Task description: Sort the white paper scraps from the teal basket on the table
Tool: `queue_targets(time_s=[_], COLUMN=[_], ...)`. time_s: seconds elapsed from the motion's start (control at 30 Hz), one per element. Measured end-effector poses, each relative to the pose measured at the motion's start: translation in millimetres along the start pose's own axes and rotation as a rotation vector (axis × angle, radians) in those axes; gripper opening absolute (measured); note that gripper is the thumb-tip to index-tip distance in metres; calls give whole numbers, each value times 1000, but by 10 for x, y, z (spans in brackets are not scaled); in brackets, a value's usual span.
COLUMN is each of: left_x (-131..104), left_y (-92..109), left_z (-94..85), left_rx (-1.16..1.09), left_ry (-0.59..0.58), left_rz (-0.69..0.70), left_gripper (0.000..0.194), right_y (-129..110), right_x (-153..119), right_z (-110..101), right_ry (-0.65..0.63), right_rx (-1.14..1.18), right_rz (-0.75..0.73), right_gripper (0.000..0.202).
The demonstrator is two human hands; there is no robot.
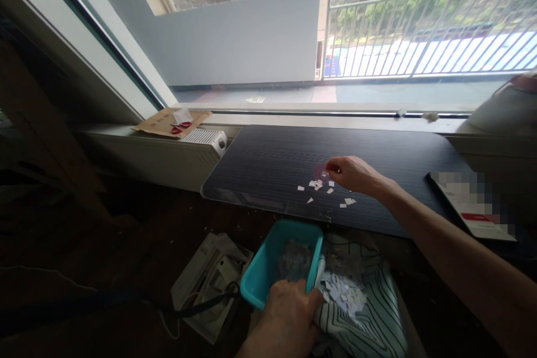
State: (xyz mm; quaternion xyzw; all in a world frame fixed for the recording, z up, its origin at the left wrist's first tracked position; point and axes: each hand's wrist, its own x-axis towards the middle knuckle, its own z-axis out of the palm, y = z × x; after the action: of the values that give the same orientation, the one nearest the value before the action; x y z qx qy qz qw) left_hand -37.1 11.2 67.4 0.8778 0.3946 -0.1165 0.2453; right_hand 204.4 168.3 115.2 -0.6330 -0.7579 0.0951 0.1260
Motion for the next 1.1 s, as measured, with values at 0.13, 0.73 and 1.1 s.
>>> queue_targets(time_s=[0.13,0.73,1.1], left_x=[-2,24,18], left_y=[16,33,24], left_z=[10,-30,-21], left_rx=[-2,8,16], left_ry=[27,16,30], left_rz=[5,12,18], left_gripper=[19,17,17], right_y=[-13,95,65], right_x=[0,-96,-98], right_z=[12,-6,10], right_ry=[31,11,19], right_rx=[13,57,63], right_rz=[-1,56,86], right_gripper=[24,25,26])
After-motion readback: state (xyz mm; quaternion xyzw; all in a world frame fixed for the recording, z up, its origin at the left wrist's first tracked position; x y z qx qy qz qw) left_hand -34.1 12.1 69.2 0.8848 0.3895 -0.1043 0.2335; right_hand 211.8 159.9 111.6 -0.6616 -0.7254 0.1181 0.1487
